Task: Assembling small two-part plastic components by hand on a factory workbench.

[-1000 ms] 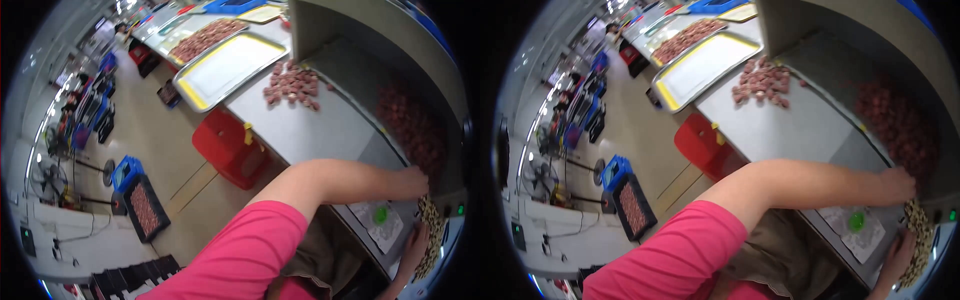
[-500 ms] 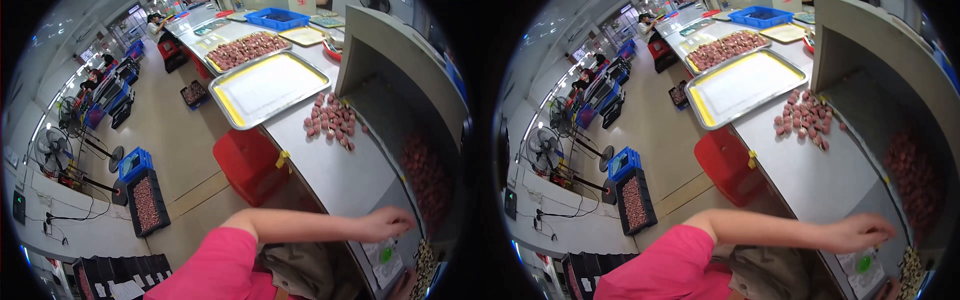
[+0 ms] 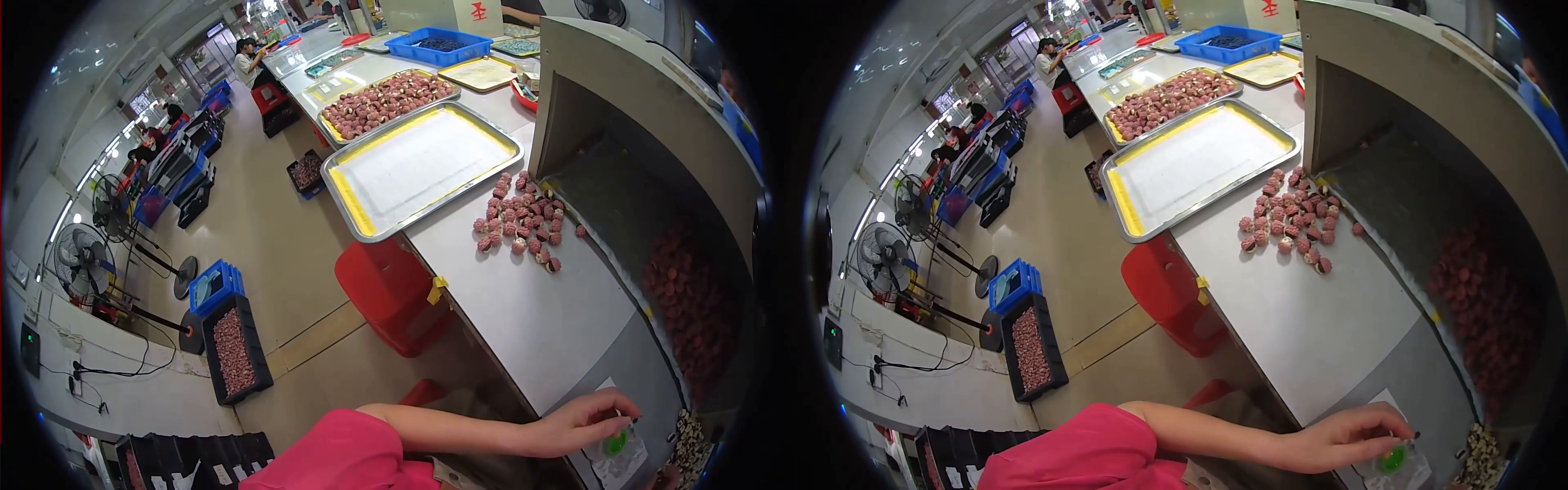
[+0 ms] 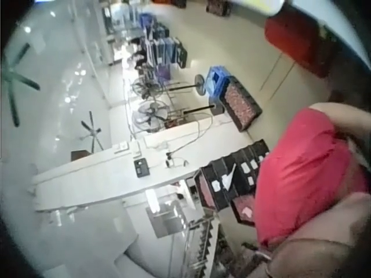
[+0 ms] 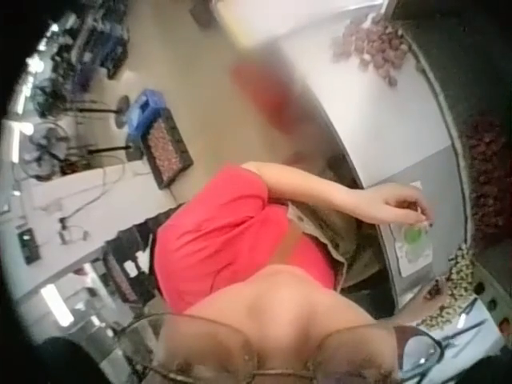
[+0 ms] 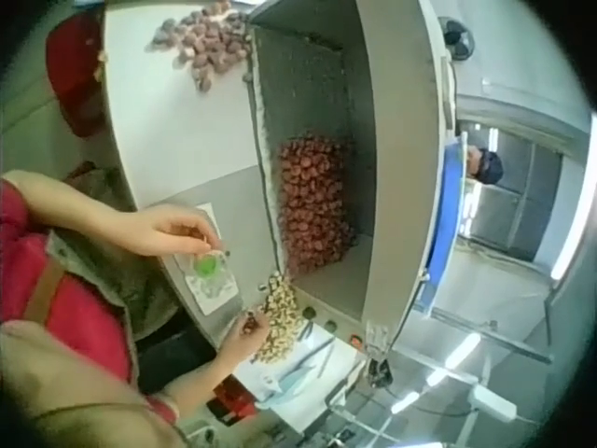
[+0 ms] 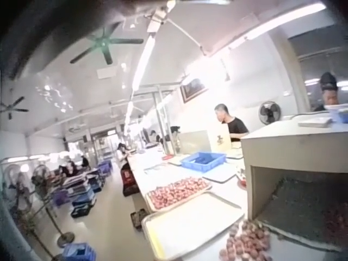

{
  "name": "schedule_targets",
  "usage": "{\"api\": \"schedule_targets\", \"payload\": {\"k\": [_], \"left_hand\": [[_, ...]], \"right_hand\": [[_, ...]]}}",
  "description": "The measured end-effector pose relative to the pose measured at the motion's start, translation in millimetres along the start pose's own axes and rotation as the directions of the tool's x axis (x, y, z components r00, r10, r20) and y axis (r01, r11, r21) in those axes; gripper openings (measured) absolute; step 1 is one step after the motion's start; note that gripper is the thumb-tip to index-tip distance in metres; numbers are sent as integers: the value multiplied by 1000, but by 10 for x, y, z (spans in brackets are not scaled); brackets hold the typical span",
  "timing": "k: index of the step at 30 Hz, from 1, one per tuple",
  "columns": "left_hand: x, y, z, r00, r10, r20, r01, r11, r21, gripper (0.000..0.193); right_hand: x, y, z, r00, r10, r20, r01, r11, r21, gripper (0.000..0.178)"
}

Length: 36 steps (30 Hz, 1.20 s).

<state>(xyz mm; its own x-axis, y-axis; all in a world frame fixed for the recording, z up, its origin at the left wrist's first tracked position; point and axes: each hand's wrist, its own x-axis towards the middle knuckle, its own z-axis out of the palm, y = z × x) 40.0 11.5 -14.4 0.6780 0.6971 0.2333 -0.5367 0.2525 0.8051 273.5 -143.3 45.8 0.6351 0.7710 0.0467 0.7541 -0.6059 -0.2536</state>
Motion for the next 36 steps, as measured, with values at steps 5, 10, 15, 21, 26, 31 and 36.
{"api": "schedule_targets", "payload": {"k": [5,10,15,21,26,31,36], "left_hand": [[27,125,-45,998,-7,60,4,998,58,24],[86,198,-104,992,-129,-7,129,980,150,21],[251,252,-202,978,-209,-3,209,977,39,22],[230,99,-208,968,-249,5,248,963,-105,23],[159,143,-417,980,-199,-17,194,966,-170,25],[103,228,-636,978,-208,-33,201,970,-138,26],[108,247,-694,970,-244,-10,240,960,-141,30]], "right_hand": [[95,312,-8,828,-558,-44,551,826,-118,41],[278,-34,347,967,-229,-113,248,949,195,30],[393,-311,305,956,-287,-65,293,902,317,36],[191,-210,180,970,-232,-69,242,918,315,35],[244,-316,318,934,-341,-102,355,918,178,28],[243,-677,351,959,-278,-49,281,922,268,21],[299,-695,345,966,-252,-65,260,933,250,19]]}}
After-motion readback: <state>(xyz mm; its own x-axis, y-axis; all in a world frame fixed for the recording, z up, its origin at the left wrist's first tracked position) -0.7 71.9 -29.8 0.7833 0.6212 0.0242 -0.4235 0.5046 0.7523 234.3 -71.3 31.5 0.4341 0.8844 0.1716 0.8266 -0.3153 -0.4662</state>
